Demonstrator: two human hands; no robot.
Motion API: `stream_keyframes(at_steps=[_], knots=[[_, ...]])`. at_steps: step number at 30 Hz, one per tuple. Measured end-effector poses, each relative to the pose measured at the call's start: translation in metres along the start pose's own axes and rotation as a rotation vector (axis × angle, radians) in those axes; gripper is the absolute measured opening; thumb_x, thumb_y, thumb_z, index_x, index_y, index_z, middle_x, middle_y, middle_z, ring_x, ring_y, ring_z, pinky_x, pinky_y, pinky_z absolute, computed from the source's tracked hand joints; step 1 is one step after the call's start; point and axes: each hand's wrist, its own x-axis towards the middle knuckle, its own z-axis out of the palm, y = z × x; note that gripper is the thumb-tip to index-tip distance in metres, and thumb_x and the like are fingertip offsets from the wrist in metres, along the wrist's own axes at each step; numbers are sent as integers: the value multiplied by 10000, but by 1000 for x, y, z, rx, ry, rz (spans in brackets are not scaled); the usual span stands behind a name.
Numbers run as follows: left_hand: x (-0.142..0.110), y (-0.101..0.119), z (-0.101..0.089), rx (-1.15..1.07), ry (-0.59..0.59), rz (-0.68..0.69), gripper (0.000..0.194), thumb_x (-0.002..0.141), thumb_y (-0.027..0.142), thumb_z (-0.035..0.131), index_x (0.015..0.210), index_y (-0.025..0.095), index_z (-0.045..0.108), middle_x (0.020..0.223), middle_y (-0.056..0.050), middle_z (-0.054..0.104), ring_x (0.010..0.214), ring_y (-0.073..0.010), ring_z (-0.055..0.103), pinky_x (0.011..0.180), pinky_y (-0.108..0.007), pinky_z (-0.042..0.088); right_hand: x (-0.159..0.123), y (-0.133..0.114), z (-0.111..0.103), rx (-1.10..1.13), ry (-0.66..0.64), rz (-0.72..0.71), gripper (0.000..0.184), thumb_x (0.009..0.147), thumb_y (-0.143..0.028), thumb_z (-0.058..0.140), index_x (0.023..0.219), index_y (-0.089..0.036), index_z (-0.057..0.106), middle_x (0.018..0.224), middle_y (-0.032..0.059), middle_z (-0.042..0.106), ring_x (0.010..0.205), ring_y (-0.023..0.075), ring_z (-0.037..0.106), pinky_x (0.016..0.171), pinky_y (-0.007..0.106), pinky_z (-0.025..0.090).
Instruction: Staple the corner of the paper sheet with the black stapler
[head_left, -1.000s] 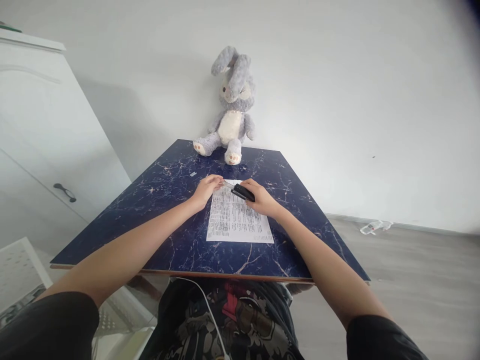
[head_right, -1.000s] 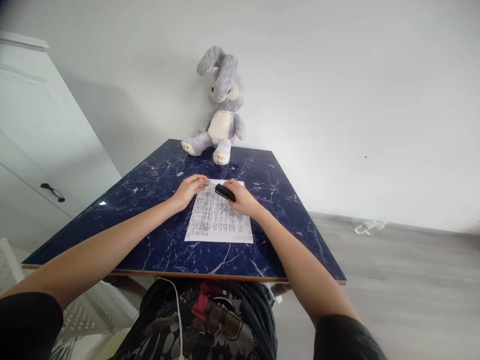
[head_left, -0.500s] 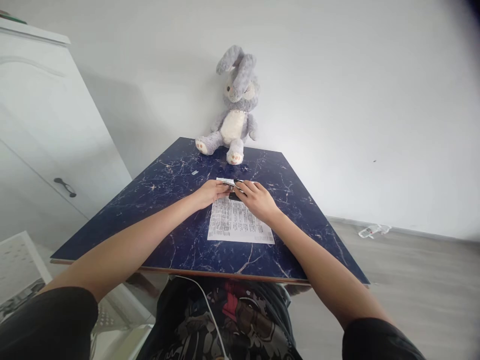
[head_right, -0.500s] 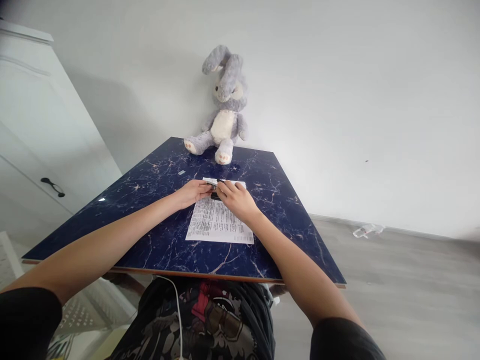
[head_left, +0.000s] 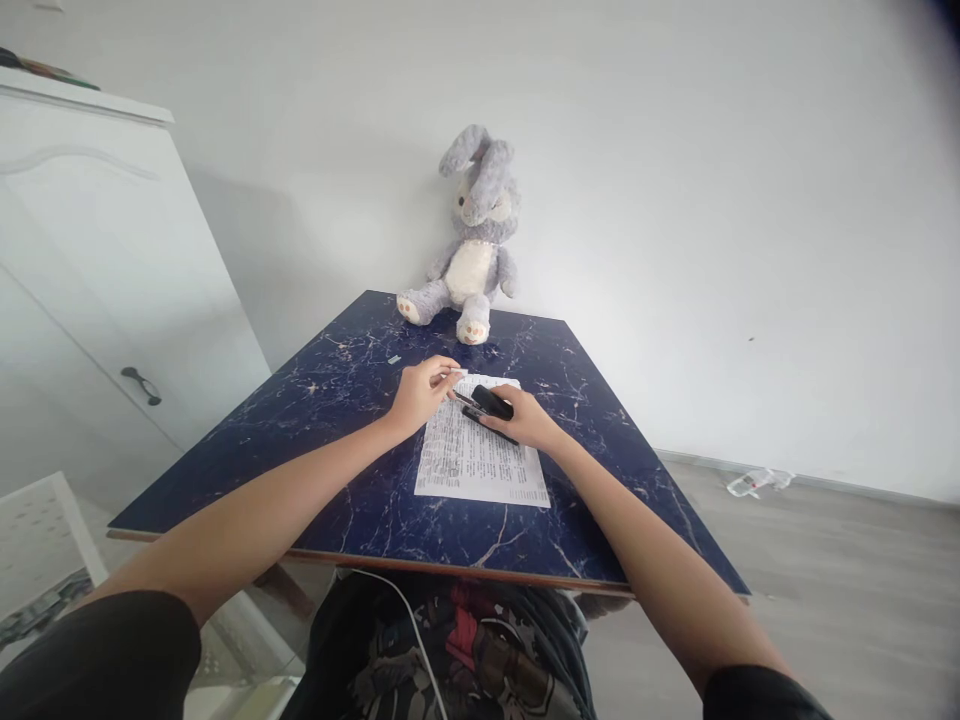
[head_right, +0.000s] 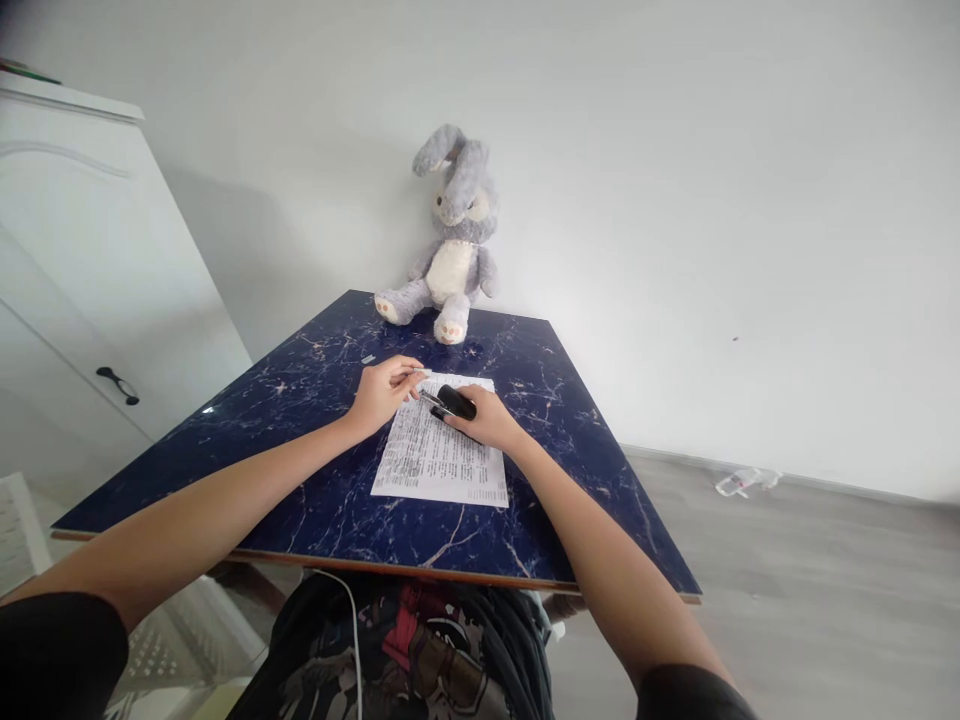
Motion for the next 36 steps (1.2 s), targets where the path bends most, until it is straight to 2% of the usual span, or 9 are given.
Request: stream_keyframes(at_steps=[4,8,14,17,21,24,27,31,36], knots=[[-7,6,2,5,-129,30,315,924,515,763,1054,228,774,843,-55,781,552,-175,660,624,-314,543,-2,-12,-8,-38,214,-294,531,950,-493,759,1394,-231,633,1282,143,692,1177,317,644,1032,518,529],[-10,8,3,-27,-248,32,283,929,485,749,1045,231,798,808,-49,772,521,-170,638,597,-319,543,-4,-22,-12,-45,144,-536,310,1042,-380,653,1327,-266,697,1199,111,742,1086,270,696,961,462,590],[-14,11,6,-51,-306,54,289,944,496,730,1022,224,790,822,-50,776,552,-174,667,620,-315,558,-5,-34,-6,-46,195,-602,279,1079,-207,537,1286,-256,718,1079,98,765,963,237,701,864,410,601],[-6,10,0,-13,-188,77,317,970,499,698,1124,226,739,857,-52,781,616,-181,693,657,-304,560,-2,-23,-12,-46,307,-481,264,1067,-225,544,1255,-239,728,1070,110,748,982,251,690,867,422,595],[20,-15,-30,302,77,56,257,1046,385,554,1213,232,677,965,-79,778,863,-238,741,885,-368,569,1,30,-33,-172,391,-152,244,991,-170,562,1101,-205,777,996,107,738,984,275,669,917,451,573],[37,-49,-56,641,88,-22,264,981,247,580,1206,186,705,1357,-183,690,1347,-352,592,1179,-487,417,-4,82,-50,-345,276,165,246,863,-86,607,969,-169,813,902,98,749,910,273,680,934,436,556],[41,-78,-68,803,20,-226,415,961,222,585,1361,137,658,1565,-241,535,1506,-425,425,1222,-609,324,-11,119,-57,-398,193,424,316,816,-35,589,972,-149,839,918,113,784,880,257,712,902,366,555],[42,-90,-64,902,-177,-223,428,944,157,543,1338,142,711,1523,-233,589,1431,-426,523,1192,-616,364,-13,136,-53,-404,150,480,358,848,-52,567,1061,-135,843,1024,139,794,951,258,730,950,345,549],[44,-81,-62,928,-237,-119,388,867,67,552,1139,165,810,1170,-198,760,1140,-375,695,1054,-474,493,-9,127,-47,-424,236,300,558,858,-103,585,1406,-120,689,1200,169,732,1115,314,674,1047,456,531]])
